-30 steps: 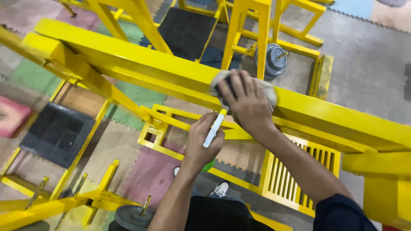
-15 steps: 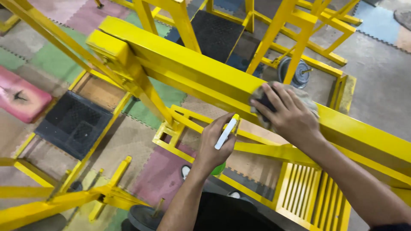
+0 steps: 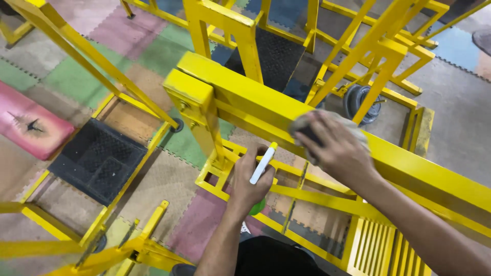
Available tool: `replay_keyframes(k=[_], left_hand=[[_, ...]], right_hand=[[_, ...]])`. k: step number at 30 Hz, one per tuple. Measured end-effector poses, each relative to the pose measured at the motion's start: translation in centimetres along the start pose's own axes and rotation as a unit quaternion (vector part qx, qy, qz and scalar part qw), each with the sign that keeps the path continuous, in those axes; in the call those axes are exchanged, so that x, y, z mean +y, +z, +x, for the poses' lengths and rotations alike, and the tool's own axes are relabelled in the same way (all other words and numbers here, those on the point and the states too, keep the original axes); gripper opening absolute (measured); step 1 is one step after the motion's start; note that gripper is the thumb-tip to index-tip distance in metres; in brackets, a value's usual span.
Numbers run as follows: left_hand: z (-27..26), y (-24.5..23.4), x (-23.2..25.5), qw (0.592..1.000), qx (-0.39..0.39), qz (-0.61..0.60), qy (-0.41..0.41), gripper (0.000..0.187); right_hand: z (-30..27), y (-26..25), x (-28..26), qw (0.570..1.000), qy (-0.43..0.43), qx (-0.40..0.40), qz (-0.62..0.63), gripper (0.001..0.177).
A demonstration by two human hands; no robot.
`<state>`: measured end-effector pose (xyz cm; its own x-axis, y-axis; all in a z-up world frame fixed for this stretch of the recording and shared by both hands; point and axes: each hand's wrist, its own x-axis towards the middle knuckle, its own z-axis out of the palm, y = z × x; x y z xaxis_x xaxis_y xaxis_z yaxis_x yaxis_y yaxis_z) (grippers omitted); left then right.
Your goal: Wiping down the frame and parts of a yellow weight training machine using a spray bottle and a cloth.
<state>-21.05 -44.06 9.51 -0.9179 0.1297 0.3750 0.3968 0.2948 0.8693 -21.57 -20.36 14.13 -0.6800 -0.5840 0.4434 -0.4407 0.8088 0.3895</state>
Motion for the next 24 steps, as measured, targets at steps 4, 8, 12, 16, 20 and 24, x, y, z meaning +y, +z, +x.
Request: replay_keyframes(k=[4,8,12,16,20,24], left_hand=[[1.2,-2.9,0.5,0.999,-0.008,-0.03,-0.038,0.035],[1.9,-5.3,-0.7,0.998,-0.017,-0.063,-0.012,0.033],[2.7,-7.2,-1.3,0.997,-0.009,-0.063,-0.035,0.032],[3.6,-8.1,-1.6,0.998,0.0,-0.047,-0.049,0.031],[4.2,-8.2,-2.0,0.999,0.017,-0.033,-0.034,0.033],[4.6,-8.5,-1.9,0.998,0.008,-0.053,-0.045,0.032]], right_hand=[[-0.2,0.8,-0.8,0.995,0.09,0.018,0.041,0.059],[5.4,1.7,-3.3,0.989,0.141,0.049,0.009,0.056],[12.3,2.9,-5.6,0.967,0.233,-0.02,0.101,0.064],[16.3,7.5,-7.1,0.994,0.105,0.001,-0.035,0.056],[16.4,4.2,-6.3,0.999,-0.01,0.027,-0.028,0.058],[12.9,1.8,-4.9,0.99,-0.074,-0.05,-0.111,0.065]])
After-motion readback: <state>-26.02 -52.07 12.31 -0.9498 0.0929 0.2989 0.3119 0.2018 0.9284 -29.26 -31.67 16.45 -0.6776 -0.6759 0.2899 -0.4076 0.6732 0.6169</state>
